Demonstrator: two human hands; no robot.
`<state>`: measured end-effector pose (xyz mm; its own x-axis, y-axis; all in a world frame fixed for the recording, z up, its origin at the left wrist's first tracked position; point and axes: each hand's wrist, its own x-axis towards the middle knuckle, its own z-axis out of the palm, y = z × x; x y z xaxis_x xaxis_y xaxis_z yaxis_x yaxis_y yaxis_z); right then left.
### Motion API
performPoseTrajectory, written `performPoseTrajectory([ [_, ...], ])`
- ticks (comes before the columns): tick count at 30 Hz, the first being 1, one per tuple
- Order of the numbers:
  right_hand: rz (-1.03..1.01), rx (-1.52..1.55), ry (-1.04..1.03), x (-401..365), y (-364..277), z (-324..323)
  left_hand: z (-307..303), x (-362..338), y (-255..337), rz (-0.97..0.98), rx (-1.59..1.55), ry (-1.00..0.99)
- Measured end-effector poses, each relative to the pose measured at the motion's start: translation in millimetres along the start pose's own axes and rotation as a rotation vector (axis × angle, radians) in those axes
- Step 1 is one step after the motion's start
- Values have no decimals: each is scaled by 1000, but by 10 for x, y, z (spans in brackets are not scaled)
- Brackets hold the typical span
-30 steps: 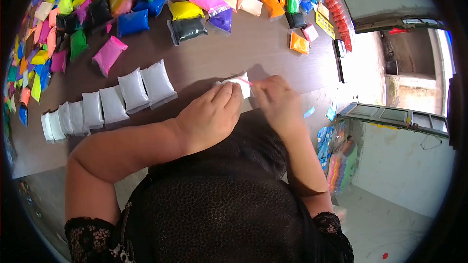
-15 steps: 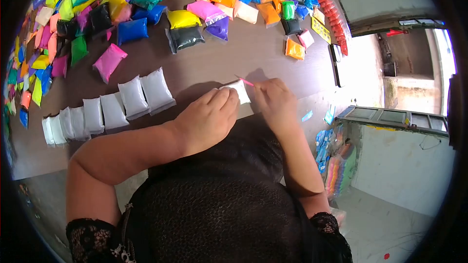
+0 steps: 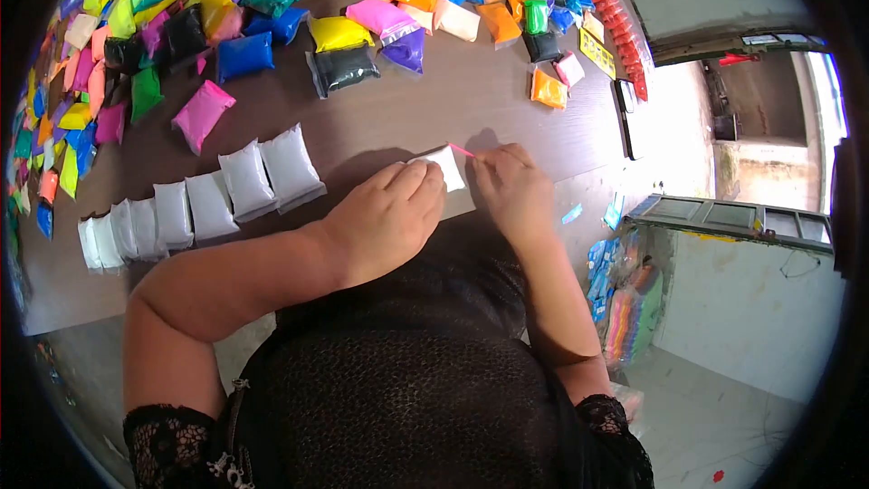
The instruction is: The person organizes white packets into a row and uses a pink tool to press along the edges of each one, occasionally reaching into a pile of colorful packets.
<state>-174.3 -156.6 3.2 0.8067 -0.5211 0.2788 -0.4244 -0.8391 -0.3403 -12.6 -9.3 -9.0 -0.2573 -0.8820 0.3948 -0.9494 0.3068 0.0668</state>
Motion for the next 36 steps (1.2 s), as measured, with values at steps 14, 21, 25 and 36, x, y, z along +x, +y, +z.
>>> performPoseTrajectory([
  [14,-25,-86,-9,-54,-35,48,1,11,-9,-12,-22,-28],
  [21,8,50,-29,-42,-107,20,-1,-7,-7,-10,-34,-27],
  [25,109,-50,-1,24,-13,39,-1,8,-24,-15,-33,-15],
  [36,92,122,-13,10,-104,8,-14,-11,-30,-9,-36,-31],
])
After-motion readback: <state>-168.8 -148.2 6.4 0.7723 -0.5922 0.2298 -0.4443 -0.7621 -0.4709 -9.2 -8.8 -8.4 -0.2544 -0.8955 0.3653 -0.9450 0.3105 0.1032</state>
